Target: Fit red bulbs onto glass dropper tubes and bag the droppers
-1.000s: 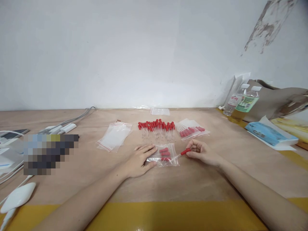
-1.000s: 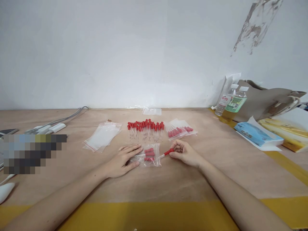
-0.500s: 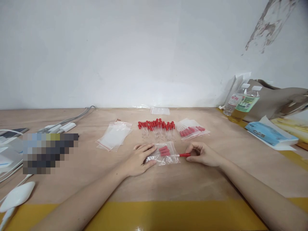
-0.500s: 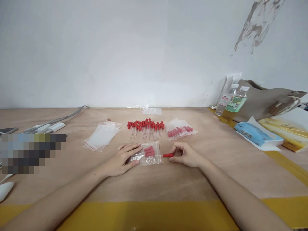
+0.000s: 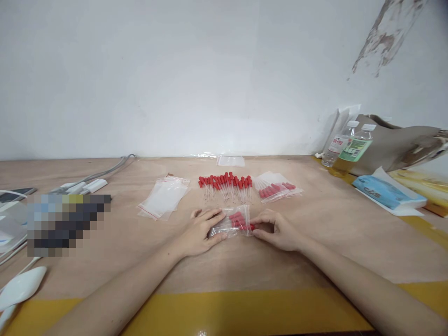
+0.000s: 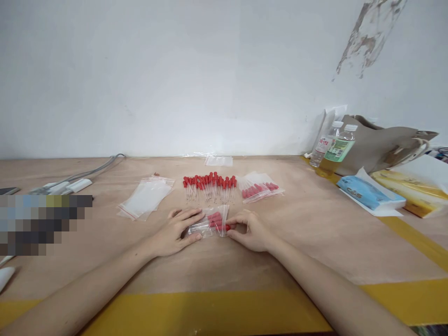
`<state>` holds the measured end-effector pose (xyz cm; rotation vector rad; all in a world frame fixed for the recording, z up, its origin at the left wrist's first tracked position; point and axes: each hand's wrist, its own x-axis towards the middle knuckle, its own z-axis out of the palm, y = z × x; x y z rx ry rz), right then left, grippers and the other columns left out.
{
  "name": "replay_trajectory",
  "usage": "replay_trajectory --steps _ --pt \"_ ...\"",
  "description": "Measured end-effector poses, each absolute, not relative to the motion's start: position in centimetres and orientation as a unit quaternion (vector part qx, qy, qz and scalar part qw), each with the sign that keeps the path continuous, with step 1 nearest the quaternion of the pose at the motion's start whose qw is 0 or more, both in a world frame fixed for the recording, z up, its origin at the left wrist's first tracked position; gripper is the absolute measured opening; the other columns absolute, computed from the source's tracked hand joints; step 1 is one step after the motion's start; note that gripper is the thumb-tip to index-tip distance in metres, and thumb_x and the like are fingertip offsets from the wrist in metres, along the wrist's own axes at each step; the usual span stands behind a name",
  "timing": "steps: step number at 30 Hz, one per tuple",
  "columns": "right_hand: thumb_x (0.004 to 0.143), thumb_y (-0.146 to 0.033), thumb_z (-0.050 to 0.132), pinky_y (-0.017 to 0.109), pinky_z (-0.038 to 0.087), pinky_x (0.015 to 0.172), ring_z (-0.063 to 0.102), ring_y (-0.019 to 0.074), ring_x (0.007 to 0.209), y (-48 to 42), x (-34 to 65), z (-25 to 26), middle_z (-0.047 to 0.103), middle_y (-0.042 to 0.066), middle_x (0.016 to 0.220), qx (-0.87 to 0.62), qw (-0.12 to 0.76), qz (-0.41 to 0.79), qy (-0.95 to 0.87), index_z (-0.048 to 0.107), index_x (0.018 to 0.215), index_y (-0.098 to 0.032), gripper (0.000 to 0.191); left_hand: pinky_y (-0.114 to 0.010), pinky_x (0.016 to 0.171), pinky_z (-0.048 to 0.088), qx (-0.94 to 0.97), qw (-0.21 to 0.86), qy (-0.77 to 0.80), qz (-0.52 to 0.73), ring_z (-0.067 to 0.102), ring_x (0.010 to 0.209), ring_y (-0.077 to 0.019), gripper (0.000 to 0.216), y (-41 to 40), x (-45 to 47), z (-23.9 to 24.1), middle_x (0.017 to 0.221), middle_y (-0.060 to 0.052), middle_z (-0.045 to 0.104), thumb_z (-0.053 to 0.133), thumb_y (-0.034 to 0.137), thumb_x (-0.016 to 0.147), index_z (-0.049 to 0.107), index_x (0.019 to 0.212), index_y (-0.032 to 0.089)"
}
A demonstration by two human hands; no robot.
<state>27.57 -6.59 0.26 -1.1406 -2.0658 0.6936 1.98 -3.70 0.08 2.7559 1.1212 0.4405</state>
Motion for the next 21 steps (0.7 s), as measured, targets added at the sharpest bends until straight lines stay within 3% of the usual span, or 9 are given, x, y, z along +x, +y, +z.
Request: replay_trajectory --steps 6,13,21 --pt "0.064 -0.040 0.065 0.024 0.037 0.048 0.050 0.0125 0.052 -6.6 25.6 -0.7 0.061 0.000 0.060 -0.517 0.387 0.379 -0.663 0.067 0.074 -0.020 0.022 -0.050 0.099 0.018 0.914 0.069 0.374 0.142 0.035 0.121 -0.0265 0.053 -3.7 2.0 0.1 0.133 -0.007 0.040 0.037 0.054 0.083 0.038 0.129 0.027" --pt "0.064 -0.038 0.063 0.025 0.037 0.052 0.047 0.0110 0.053 -6.7 25.4 -0.8 0.057 -0.001 0.059 -0.535 0.460 0.397 -0.586 0.057 0.064 -0.018 0.020 -0.052 0.100 0.014 0.913 0.082 0.373 0.143 0.034 0.122 -0.0265 0.054 -3.8 2.1 0.2 0.135 -0.007 0.038 0.037 0.054 0.083 0.034 0.131 0.030" --pt "0.069 -0.048 0.058 0.024 0.037 0.055 0.049 0.0102 0.058 -7.0 25.6 -0.4 0.056 -0.001 0.063 -0.481 0.443 0.465 -0.597 0.048 0.069 -0.018 0.032 -0.051 0.100 0.015 0.913 0.085 0.374 0.139 0.033 0.123 -0.0248 0.053 -4.0 2.0 0.3 0.135 -0.007 0.038 0.037 0.054 0.083 0.035 0.130 0.029"
